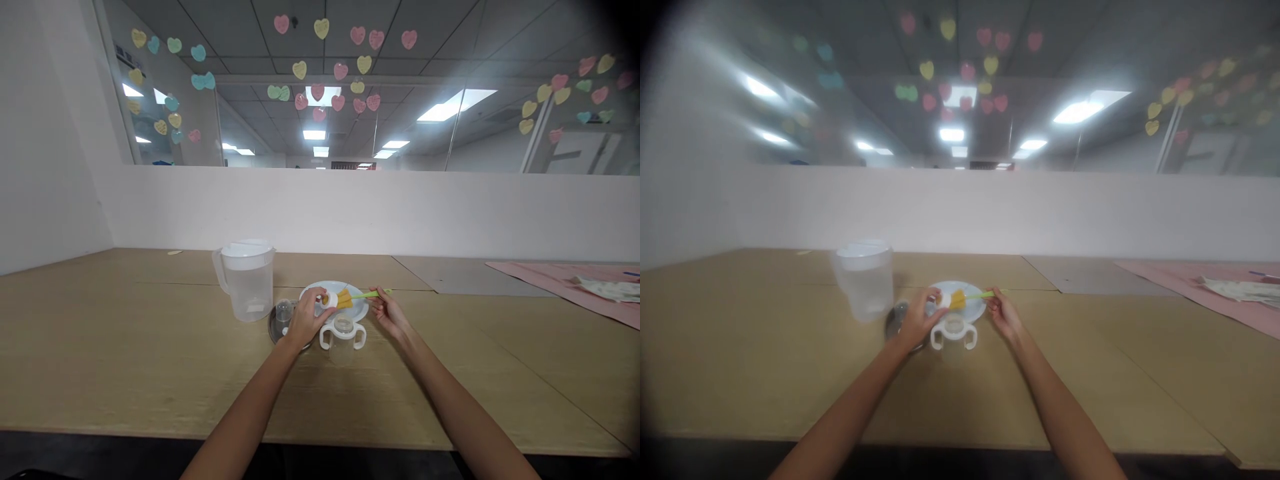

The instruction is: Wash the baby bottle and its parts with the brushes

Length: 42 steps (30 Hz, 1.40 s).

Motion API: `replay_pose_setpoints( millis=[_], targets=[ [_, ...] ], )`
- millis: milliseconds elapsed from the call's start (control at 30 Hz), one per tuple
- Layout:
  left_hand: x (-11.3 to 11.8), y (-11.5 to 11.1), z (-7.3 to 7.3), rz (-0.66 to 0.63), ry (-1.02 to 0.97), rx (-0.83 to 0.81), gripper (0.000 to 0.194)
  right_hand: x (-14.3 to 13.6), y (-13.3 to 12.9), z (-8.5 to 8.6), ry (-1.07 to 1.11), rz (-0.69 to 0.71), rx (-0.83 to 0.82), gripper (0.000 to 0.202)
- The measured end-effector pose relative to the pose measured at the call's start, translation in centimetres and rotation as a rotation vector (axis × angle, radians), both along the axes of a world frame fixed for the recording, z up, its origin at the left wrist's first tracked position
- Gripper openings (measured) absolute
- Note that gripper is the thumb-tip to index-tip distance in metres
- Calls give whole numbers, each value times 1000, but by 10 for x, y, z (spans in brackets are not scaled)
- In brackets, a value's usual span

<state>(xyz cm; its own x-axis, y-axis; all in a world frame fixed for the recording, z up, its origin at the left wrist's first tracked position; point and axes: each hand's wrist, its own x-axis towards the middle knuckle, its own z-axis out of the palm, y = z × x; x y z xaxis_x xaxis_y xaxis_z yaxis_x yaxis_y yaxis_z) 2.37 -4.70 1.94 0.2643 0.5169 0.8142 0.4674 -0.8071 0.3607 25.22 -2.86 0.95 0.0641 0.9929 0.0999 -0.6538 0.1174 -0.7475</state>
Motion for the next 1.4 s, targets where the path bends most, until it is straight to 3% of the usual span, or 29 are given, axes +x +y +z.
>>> replay_pose_setpoints(
  millis=[200, 367, 500, 600, 900, 1400],
  targets=[
    [0, 0, -1, 91, -13, 10, 42, -1, -7, 5, -106, 69, 24, 16],
    [-3, -3, 4, 196, 38, 28, 35, -1, -4, 3, -119, 64, 15, 14],
    [-10, 1, 6, 383, -18, 20, 29, 4, 0, 1, -29, -11, -2, 11],
    [-17, 10, 3, 450, -54, -2, 26, 9, 2, 1, 42, -84, -5, 8],
    [-26, 26, -12, 538, 3, 1, 25, 14, 5, -1, 57, -139, -29, 6],
    [-22, 16, -5, 552, 146, 10, 27, 8, -2, 8, 36, -136, 9, 7]
  ],
)
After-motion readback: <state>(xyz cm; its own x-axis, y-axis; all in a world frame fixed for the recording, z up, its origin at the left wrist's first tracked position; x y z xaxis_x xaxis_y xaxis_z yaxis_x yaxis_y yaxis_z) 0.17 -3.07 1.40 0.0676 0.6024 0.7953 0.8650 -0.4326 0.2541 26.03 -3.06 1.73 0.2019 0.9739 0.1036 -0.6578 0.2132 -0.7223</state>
